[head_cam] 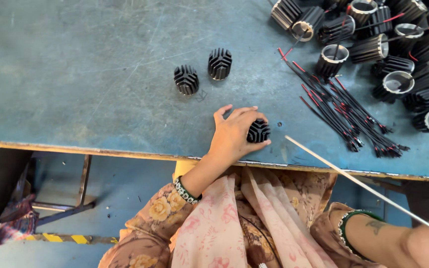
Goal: The person assembles light fixture components by hand and using a screwdriver. They insert wires into metal heat sinks and use a screwdriver to tighten them.
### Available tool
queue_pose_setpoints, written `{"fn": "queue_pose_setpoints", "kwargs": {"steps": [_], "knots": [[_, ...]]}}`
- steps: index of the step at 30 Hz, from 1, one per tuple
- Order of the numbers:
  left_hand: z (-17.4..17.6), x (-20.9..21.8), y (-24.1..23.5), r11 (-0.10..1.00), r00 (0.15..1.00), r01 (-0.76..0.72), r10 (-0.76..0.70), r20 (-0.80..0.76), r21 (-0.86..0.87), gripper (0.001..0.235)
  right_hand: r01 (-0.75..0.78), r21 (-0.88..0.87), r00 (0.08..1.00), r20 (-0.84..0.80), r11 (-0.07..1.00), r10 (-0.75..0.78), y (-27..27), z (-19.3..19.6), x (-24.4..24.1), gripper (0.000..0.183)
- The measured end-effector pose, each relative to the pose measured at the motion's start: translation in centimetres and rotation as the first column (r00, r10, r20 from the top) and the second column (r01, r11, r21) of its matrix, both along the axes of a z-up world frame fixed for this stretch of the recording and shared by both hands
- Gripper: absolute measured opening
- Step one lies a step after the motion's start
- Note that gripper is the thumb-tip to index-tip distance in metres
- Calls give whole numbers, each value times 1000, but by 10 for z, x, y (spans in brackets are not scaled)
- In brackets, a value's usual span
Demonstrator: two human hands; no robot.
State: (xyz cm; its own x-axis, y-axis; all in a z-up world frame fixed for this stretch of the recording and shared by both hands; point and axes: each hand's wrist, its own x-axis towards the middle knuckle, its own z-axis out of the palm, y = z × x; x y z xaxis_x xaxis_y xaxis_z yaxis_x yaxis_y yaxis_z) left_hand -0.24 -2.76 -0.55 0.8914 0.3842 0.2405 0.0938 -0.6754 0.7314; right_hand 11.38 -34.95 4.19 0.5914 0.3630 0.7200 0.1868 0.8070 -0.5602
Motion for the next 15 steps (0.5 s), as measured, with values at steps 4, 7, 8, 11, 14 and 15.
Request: {"fn": "queue_pose_setpoints", "kwargs": {"steps": [4,7,8,11,14,15], "knots": [[18,-12,8,991,990,133,-133,51,2,82,154,134,986,-88,979,-143,-38,-29,-5,49],[25,-34,23,960,959,278,-280,39,37,83,205,69,978,-58,976,-201,-32,-28,-16,61],[24,-37,22,971,970,237,-238,42,36,77,228,-25,973,-17,973,-229,-27,-21,-19,63],[18,-40,19,990,988,141,-142,56,28,66,254,-270,967,100,929,-235,-8,3,-26,66],[13,-41,18,993,990,119,-121,75,26,66,329,-355,915,349,875,-203,18,28,-27,61],[13,-41,17,993,990,116,-118,76,33,66,190,-306,960,256,933,-112,28,36,-27,57]]}}
